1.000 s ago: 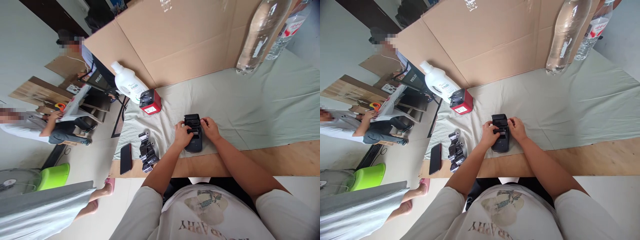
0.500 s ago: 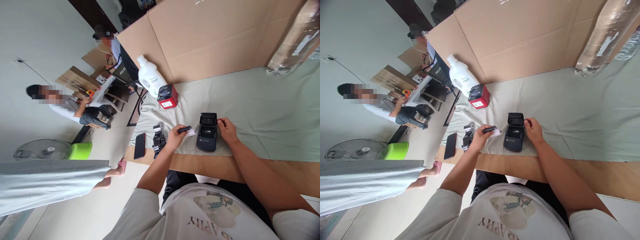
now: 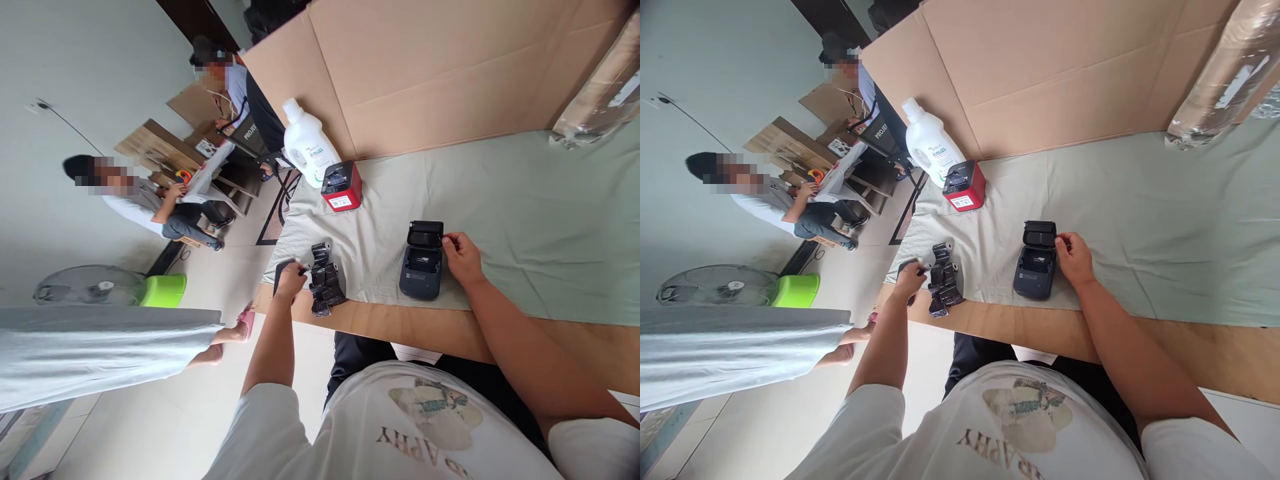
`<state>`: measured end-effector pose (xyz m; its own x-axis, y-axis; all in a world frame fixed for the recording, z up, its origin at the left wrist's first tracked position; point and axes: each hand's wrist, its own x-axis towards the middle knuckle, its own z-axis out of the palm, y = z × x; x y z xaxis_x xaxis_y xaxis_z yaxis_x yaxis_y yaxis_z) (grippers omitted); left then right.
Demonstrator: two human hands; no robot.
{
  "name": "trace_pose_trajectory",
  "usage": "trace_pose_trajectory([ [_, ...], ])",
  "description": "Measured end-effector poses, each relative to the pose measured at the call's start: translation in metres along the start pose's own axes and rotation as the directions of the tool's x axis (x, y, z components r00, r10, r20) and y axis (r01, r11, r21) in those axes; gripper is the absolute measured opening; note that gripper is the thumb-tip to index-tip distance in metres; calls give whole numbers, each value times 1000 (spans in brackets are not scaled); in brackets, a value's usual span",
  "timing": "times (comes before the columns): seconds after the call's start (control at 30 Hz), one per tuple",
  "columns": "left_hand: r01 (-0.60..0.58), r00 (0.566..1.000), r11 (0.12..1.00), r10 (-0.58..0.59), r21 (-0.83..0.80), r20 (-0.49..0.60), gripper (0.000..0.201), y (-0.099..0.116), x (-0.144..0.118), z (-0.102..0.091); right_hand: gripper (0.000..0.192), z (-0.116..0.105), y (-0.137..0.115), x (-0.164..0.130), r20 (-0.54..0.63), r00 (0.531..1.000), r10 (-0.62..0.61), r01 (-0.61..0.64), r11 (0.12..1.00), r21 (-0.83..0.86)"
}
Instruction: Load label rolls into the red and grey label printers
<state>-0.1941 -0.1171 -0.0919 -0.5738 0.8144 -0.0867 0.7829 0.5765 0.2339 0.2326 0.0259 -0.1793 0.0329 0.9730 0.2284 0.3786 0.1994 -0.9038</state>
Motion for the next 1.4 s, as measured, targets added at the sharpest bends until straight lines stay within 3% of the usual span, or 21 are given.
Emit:
trace_pose_trajectory([
  [0.13, -107, 994, 993, 105, 59, 40, 37, 11, -13, -5, 40, -1, 0, 0, 6, 1000, -6, 6, 1000, -7],
  [0.27, -285, 958, 947, 284, 145, 27, 44, 46, -22, -9, 39, -1, -1, 0, 1, 1000, 5, -5, 1000, -11],
  [0.43, -281, 953, 911, 228, 303, 198, 38, 86, -29, 6, 39, -2, -2, -1, 14, 1000, 13, -13, 1000, 2],
  [0.6, -359, 932, 884, 321, 300, 170, 30, 106, -38, 20, 40, 0, -3, -1, 14, 1000, 26, -26, 999, 24],
  [0.73, -536, 834, 844, 523, 31, 177, 34, 129, -51, 25, 42, 0, -5, -1, 27, 999, 24, -25, 999, 20],
  [0.9, -617, 630, 670, 735, -412, 250, 34, 175, -73, 24, 42, -2, -8, -1, 41, 999, 29, -30, 999, 19],
  [0.97, -658, 559, 574, 806, -488, 196, 34, 193, -79, 25, 42, -3, -9, -1, 44, 999, 26, -27, 999, 23],
  [1.07, -734, 491, 484, 863, -477, 119, 36, 217, -84, 30, 42, -3, -9, -1, 43, 999, 17, -18, 1000, 25],
  [1.2, -813, 448, 459, 886, -358, 121, 38, 243, -87, 38, 44, -4, -9, -1, 37, 999, 17, -17, 1000, 20],
  [1.4, -824, 507, 534, 845, -189, 172, 37, 262, -85, 47, 44, -4, -10, -1, 55, 998, 23, -24, 1000, 11],
])
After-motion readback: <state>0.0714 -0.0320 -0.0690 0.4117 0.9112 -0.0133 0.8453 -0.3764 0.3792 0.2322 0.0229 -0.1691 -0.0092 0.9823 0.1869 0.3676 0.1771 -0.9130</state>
